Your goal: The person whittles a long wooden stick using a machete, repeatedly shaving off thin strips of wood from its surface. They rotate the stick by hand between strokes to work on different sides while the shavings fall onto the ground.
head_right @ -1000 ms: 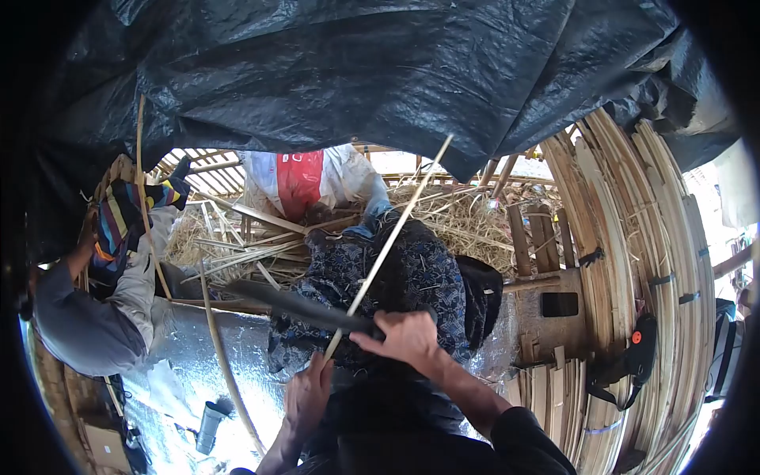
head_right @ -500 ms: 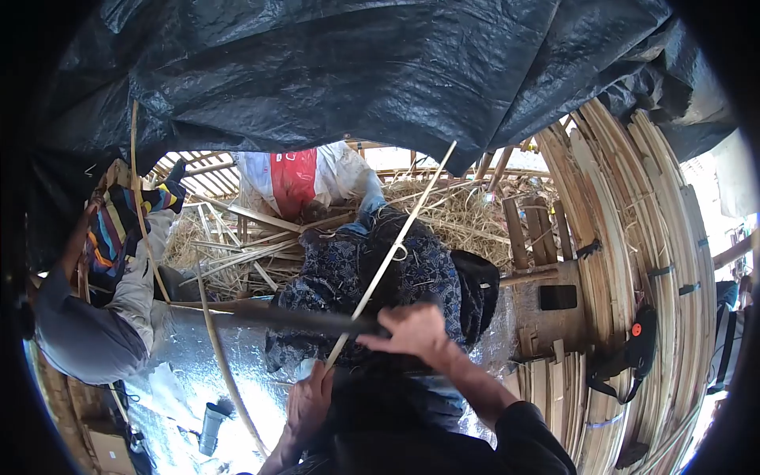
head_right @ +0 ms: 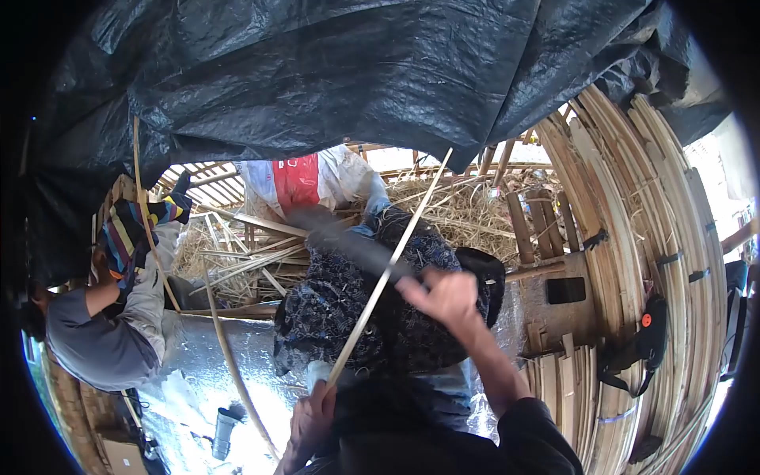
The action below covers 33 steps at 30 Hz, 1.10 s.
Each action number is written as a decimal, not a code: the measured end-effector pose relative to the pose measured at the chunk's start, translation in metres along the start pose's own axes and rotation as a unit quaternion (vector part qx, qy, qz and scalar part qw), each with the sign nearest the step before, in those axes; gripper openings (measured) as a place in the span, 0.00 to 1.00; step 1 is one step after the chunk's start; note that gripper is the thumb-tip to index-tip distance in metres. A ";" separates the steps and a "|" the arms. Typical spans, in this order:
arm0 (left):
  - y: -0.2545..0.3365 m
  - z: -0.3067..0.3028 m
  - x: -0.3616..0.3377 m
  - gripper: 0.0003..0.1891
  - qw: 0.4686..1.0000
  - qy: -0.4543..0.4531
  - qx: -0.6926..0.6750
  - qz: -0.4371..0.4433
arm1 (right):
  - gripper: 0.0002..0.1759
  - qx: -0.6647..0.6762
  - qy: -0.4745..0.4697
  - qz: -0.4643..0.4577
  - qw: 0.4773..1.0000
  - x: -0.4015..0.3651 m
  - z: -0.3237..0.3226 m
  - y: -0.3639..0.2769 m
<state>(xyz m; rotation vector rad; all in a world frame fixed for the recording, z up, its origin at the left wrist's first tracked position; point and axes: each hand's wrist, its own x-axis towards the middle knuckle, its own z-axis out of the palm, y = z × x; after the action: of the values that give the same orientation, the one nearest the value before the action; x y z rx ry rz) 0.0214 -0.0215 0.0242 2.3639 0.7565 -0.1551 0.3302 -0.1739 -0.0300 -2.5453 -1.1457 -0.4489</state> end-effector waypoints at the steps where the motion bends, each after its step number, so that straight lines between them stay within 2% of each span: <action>1: -0.004 0.001 -0.007 0.10 1.000 0.001 0.005 0.001 | 0.31 -0.021 -0.015 0.131 0.991 0.004 0.008 0.017; 3: -0.004 0.003 -0.012 0.09 0.999 0.001 -0.033 0.015 | 0.31 -0.018 0.014 0.160 0.987 0.009 0.015 0.031; 4: -0.002 0.008 -0.005 0.09 0.999 0.009 -0.036 0.017 | 0.33 -0.267 0.224 -0.060 0.935 -0.001 0.018 0.023; 5: 0.006 0.009 0.004 0.09 0.998 0.025 -0.048 0.017 | 0.33 -0.002 -0.051 0.106 0.993 -0.008 0.000 0.005; 9: 0.021 0.003 0.021 0.09 0.996 0.025 -0.080 0.037 | 0.36 0.162 -0.059 -0.142 0.975 -0.025 -0.022 -0.047; 11: 0.012 0.001 0.016 0.08 0.997 0.017 -0.056 0.042 | 0.35 0.140 -0.049 -0.140 0.979 -0.017 -0.029 -0.034; 12: 0.006 -0.002 0.008 0.08 0.998 0.016 -0.047 0.042 | 0.33 0.144 0.002 -0.112 0.983 -0.009 -0.028 -0.017; 13: -0.001 -0.004 -0.003 0.08 0.998 0.015 -0.051 0.025 | 0.32 0.056 0.063 -0.091 0.992 -0.013 -0.006 0.004; 14: -0.006 -0.006 -0.008 0.09 0.998 0.014 -0.056 0.011 | 0.31 -0.027 0.068 0.002 0.997 -0.010 0.003 0.021; 15: -0.009 -0.007 -0.010 0.09 0.999 0.013 -0.051 0.013 | 0.30 -0.263 0.154 -0.072 0.950 0.001 0.002 0.033; 17: -0.010 -0.002 -0.012 0.09 0.998 0.012 -0.068 0.004 | 0.29 -0.064 0.119 0.114 0.984 -0.008 0.024 0.047; 19: -0.006 0.003 0.002 0.10 0.995 0.019 -0.097 0.012 | 0.29 -0.130 0.128 -0.002 0.983 -0.022 0.021 0.021; 20: -0.005 0.004 0.007 0.11 0.993 0.013 -0.114 0.004 | 0.30 0.062 -0.035 0.086 0.994 -0.023 0.002 0.003; 21: -0.002 0.006 0.013 0.12 0.991 0.007 -0.133 0.000 | 0.33 0.009 0.066 -0.058 0.996 -0.038 0.010 -0.008; 22: 0.003 0.006 0.017 0.12 0.991 0.003 -0.135 0.001 | 0.34 0.155 0.030 -0.051 0.986 -0.036 -0.002 -0.023; 23: 0.007 0.005 0.020 0.13 0.975 -0.031 -0.221 -0.004 | 0.33 0.112 -0.084 -0.096 0.985 -0.034 -0.023 -0.034; 24: 0.010 0.003 0.023 0.14 0.951 -0.062 -0.303 -0.009 | 0.33 0.150 -0.061 -0.143 0.976 -0.034 -0.024 -0.037; 25: 0.011 -0.001 0.024 0.14 0.952 -0.063 -0.299 -0.008 | 0.33 0.189 -0.035 -0.190 0.963 -0.031 -0.023 -0.039; 26: 0.011 -0.007 0.022 0.15 0.901 -0.146 -0.401 -0.076 | 0.33 0.193 -0.031 -0.188 0.963 -0.029 -0.023 -0.038; 27: 0.011 -0.013 0.022 0.16 0.828 -0.225 -0.494 -0.142 | 0.32 0.211 -0.033 -0.210 0.954 -0.025 -0.023 -0.035; 28: 0.009 -0.018 0.023 0.16 0.831 -0.223 -0.490 -0.142 | 0.32 0.227 -0.034 -0.233 0.945 -0.021 -0.024 -0.034; 31: 0.009 -0.023 0.023 0.20 0.664 -0.310 -0.649 -0.206 | 0.34 0.233 -0.015 -0.228 0.945 -0.013 -0.031 -0.046; 32: 0.009 -0.021 0.022 0.22 0.625 -0.323 -0.683 -0.194 | 0.33 0.240 -0.009 -0.217 0.946 -0.012 -0.034 -0.051; 33: 0.008 -0.019 0.021 0.22 0.622 -0.324 -0.685 -0.196 | 0.33 0.240 -0.013 -0.217 0.946 -0.013 -0.033 -0.053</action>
<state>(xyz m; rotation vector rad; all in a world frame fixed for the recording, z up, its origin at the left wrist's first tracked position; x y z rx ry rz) 0.0418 -0.0049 0.0378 0.5470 0.6053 -0.4016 0.2765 -0.1622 0.0029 -1.8881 -1.6042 -0.1947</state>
